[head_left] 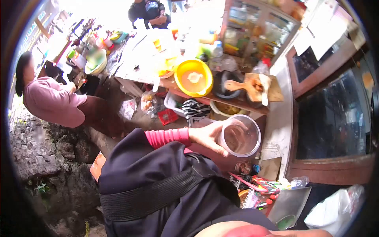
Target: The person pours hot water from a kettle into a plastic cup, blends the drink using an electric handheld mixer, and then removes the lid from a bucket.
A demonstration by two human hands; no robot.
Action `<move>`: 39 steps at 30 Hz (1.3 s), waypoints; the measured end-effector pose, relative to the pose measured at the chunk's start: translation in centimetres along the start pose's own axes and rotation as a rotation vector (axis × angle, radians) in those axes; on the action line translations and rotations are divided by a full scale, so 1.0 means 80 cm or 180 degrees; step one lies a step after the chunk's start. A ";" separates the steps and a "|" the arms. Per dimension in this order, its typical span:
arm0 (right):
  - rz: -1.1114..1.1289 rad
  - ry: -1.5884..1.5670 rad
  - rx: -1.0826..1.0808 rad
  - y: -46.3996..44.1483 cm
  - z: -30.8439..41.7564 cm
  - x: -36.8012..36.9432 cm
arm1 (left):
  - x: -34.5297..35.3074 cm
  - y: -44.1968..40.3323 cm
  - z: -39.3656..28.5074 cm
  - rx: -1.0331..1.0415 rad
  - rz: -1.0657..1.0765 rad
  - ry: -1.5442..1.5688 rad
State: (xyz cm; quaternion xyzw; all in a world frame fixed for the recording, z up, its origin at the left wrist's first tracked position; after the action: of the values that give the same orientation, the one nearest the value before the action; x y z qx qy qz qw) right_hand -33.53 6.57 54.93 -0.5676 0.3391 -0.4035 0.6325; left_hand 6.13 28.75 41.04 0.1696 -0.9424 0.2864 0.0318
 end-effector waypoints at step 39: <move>0.5571 -0.2564 0.0893 0.498 0.980 0.212 | -0.773 0.487 0.029 -0.0415 -0.2856 -0.1838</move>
State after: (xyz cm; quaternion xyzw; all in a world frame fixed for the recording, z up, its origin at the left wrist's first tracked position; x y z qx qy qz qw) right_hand 48.55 27.40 25.82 -0.1299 0.3480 0.3969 0.8393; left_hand 51.23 76.43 8.79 0.6252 -0.7636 0.1273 -0.0990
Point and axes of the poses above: each hand's wrist, its own y-axis away from the middle knuckle, its own x-axis out of the palm, z = x × y, the point moved 6 cm from there along -y, towards the middle knuckle, and after that the axes turned 14 degrees about x, right-handed, at the moved point
